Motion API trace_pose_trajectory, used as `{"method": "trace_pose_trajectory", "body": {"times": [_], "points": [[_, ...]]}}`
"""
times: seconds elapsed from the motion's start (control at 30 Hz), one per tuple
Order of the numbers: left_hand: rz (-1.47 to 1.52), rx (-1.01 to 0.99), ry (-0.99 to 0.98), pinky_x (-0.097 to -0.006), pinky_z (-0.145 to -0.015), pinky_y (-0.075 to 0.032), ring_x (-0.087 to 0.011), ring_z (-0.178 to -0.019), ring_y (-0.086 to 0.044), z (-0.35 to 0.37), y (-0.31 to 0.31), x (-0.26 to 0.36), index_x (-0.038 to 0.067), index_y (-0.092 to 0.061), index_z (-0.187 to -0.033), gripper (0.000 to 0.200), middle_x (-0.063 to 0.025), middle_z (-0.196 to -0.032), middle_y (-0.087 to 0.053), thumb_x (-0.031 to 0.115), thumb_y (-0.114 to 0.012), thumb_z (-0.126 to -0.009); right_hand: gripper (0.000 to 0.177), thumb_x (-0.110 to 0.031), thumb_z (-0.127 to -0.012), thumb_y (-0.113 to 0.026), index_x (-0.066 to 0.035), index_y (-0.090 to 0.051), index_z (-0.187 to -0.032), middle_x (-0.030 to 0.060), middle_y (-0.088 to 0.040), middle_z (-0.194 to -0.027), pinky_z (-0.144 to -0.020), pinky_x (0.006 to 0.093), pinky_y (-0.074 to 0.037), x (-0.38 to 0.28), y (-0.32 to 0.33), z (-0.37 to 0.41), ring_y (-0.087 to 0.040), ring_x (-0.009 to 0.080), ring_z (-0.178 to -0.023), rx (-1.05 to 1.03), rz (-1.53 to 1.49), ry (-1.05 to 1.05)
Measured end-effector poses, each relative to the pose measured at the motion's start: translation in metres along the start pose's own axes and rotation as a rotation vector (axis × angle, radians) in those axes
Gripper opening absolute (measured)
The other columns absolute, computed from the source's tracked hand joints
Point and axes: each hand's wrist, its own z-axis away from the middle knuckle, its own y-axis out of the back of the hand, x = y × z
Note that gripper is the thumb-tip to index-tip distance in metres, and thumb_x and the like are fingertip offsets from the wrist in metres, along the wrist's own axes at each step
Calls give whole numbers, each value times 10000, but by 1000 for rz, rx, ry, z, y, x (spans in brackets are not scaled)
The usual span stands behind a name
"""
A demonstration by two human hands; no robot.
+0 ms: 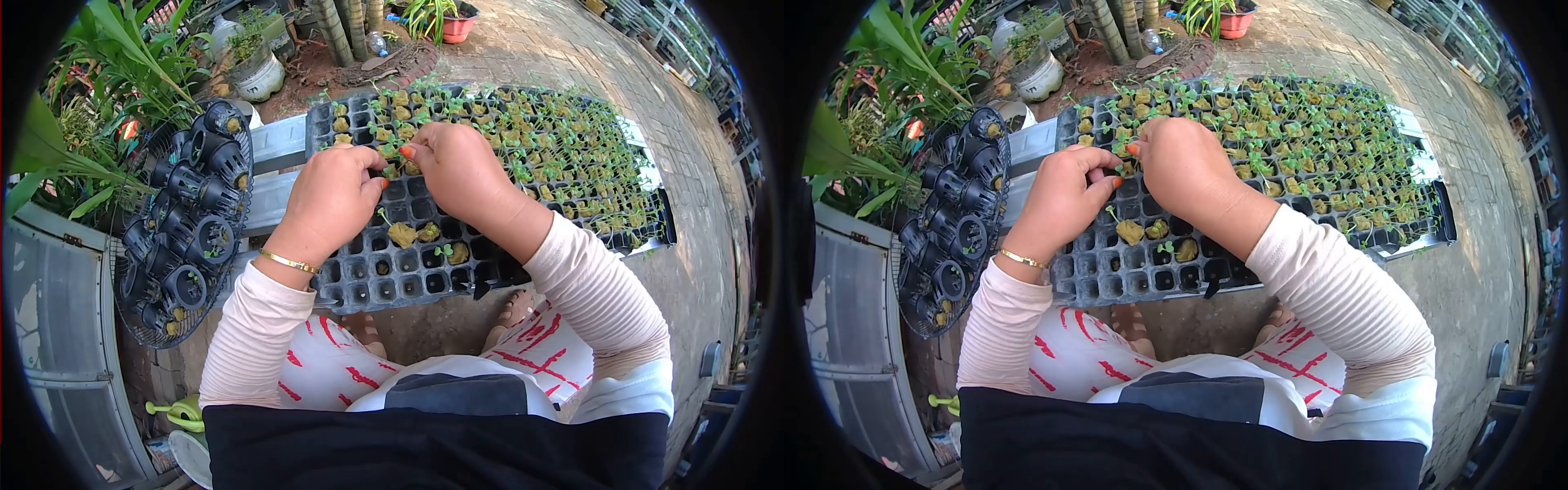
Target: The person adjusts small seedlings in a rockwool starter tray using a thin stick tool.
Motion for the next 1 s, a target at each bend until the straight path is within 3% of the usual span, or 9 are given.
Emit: {"method": "trace_pose_trajectory", "body": {"times": [0.13, 0.47, 0.6, 0.77, 0.83, 0.87, 0.93, 0.97, 1.0], "points": [[59, -27, 23, -352, -643, -470, -265, -671, -585, -1, 0, -2, 1, -681, -909, 194, -133, -731, -608, 69, -680, -727, 240, -175, -862, -601, 56, -643, -818, 223, -625, -718, -644, 407, -471, 1, -6, 0, -611, 376, -687, -4, 60, 39], [193, -51, 75, -262, -553, -400, -100, -579, -462, -4, -3, -8, -11, -677, -929, 213, -24, -662, -533, 31, -683, -720, 263, -221, -865, -608, 30, -651, -799, 228, -627, -725, -677, 442, -479, 5, 1, -3, -617, 397, -732, -41, -186, -120], [194, 25, 4, -243, -536, -382, -87, -561, -437, -2, -5, -10, 2, -679, -928, 210, 1, -664, -532, 35, -690, -721, 278, -217, -862, -612, 52, -647, -804, 238, -624, -716, -671, 430, -480, 0, 8, -1, -623, 387, -719, -22, -228, -116], [282, 66, 68, -320, -590, -447, -190, -596, -545, 2, 5, -3, 15, -672, -915, 215, -60, -649, -552, 60, -691, -705, 290, -213, -860, -613, 70, -646, -809, 236, -624, -700, -661, 421, -481, -8, 18, 4, -625, 371, -696, 3, -225, -70], [277, 102, 33, -296, -580, -442, -154, -589, -535, 6, 10, 4, 18, -673, -914, 214, -43, -659, -561, 63, -700, -707, 262, -204, -915, -584, 40, -627, -830, 20, -532, -553, -467, 276, -385, -11, 23, 8, -467, 86, -506, -14, -221, -14], [273, 139, 0, -273, -570, -436, -119, -582, -524, 9, 14, 7, 21, -673, -913, 212, -26, -669, -570, 65, -708, -709, 262, -204, -915, -584, 40, -627, -830, 20, -532, -553, -467, 276, -385, -15, 27, 11, -467, 86, -506, -13, -224, -13], [343, 69, 130, -239, -569, -429, -83, -579, -508, 15, 24, 15, 17, -670, -919, 203, -16, -708, -593, 55, -707, -724, 277, -195, -859, -613, 74, -642, -796, 229, -622, -685, -630, 409, -483, -24, 36, 19, -628, 355, -663, 10, -267, -28], [415, -2, 260, -206, -568, -422, -47, -576, -492, 18, 26, 18, 13, -668, -925, 193, -7, -746, -617, 45, -706, -739, 277, -195, -859, -613, 74, -642, -796, 229, -622, -685, -630, 409, -483, -26, 39, 23, -628, 355, -663, 10, -269, -28], [413, -3, 261, -206, -568, -422, -47, -576, -492, 22, 25, 17, 13, -668, -925, 193, -7, -746, -617, 45, -706, -739, 258, -192, -887, -599, 54, -636, -820, 118, -575, -624, -553, 331, -433, -26, 41, 28, -550, 212, -593, 6, -285, -3]]}}
